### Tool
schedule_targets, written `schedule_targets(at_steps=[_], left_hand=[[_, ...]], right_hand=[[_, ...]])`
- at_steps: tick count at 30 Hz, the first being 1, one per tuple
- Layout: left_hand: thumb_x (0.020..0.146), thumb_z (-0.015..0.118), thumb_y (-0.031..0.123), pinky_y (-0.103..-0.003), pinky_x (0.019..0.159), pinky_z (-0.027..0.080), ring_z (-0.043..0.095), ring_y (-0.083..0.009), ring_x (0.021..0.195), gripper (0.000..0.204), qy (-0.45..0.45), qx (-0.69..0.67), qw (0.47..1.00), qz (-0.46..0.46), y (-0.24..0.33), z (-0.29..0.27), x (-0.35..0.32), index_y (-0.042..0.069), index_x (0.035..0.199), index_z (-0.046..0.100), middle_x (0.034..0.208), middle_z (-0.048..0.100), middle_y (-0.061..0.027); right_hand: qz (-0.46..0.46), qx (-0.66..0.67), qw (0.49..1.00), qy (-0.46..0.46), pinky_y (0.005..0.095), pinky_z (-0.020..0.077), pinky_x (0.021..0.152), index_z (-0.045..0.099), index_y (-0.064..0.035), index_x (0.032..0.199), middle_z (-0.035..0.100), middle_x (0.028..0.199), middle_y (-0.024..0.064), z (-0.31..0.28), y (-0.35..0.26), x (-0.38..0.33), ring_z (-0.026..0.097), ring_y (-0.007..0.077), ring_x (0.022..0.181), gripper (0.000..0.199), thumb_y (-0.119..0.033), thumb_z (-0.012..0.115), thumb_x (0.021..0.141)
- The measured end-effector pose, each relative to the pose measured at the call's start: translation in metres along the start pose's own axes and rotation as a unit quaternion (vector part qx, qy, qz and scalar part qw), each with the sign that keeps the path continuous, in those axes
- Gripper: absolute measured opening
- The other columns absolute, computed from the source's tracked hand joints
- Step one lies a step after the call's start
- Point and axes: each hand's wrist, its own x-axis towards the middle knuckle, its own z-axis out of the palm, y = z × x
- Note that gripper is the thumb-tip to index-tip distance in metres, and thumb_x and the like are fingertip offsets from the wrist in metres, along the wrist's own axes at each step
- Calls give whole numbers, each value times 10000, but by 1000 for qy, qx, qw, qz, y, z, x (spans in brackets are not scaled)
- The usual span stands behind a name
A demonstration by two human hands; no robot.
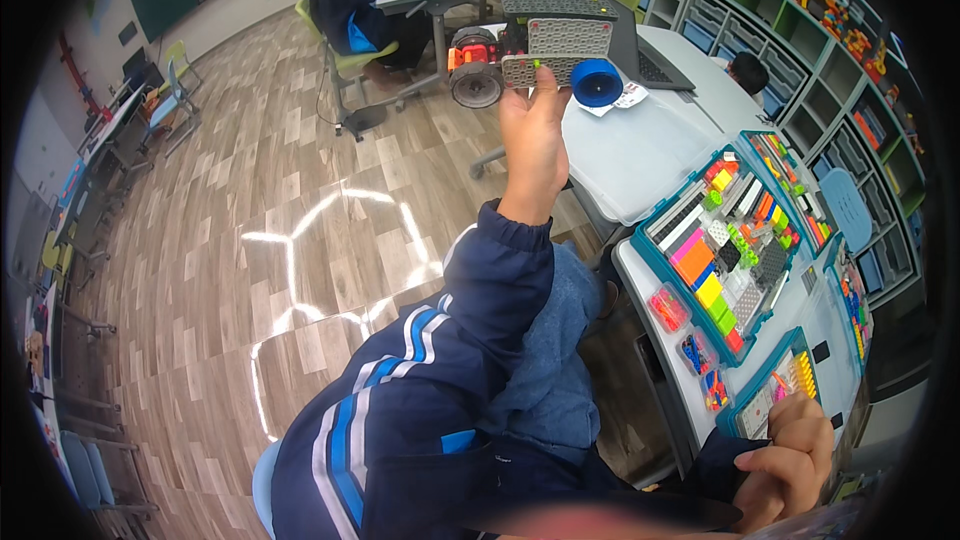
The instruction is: The person assembles a small wheeled vehicle using LEGO Technic parts. They attach a grey plate to a chassis with wheels, then add green and blue circular pieces and an orange connector, rotating the assembly to fit each piece.
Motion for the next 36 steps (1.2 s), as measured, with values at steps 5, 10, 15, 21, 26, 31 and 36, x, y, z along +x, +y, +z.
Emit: schedule_targets(at_steps=[5,10,15,21,26,31,36], left_hand=[[948,555,187,-395,983,369,503,-161,1103,310,-8,-2,1000,5,1,4,-2,84,1224,458,1201,542,-42],[946,557,191,-392,986,371,508,-163,1101,314,-6,1,1000,-1,2,5,-3,73,1219,457,1195,547,-45],[950,549,180,-412,993,367,509,-167,1105,304,-13,-2,1000,4,1,4,-2,73,1218,455,1190,550,-56],[950,550,182,-414,1000,366,511,-171,1105,307,-6,4,1000,0,3,4,-3,72,1220,455,1189,551,-63],[949,552,186,-420,995,382,515,-174,1108,315,-19,1,1000,0,4,4,-3,68,1225,458,1197,549,-66],[949,548,178,-409,986,401,523,-173,1102,318,-5,1,1000,-5,5,5,-3,55,1228,458,1204,548,-69],[946,545,149,-372,966,438,534,-178,1098,330,4,8,1000,22,7,8,-4,35,1239,441,1207,545,-79]], right_hand=[[7,20,1000,-7,375,415,522,570,54,775,435,612,128,-3,-1,0,466,265,552,103,78,537,680],[-34,14,999,-34,355,360,465,532,38,736,395,543,107,-4,2,4,406,242,473,113,72,559,631],[-60,16,995,-73,343,293,424,505,30,704,379,509,100,-6,5,9,369,226,436,112,58,569,617],[-46,51,997,42,335,264,459,446,-20,687,352,519,91,7,13,-8,343,202,458,125,-84,521,762],[-2,45,982,183,337,269,564,340,-104,804,312,514,44,20,18,-31,285,148,490,215,-248,493,848],[-22,2,980,198,347,298,559,329,-95,868,356,531,57,23,20,-29,311,163,473,237,-257,500,845],[-19,-20,979,202,334,225,395,377,-7,559,320,467,125,24,8,-13,331,235,413,384,-210,404,883]])
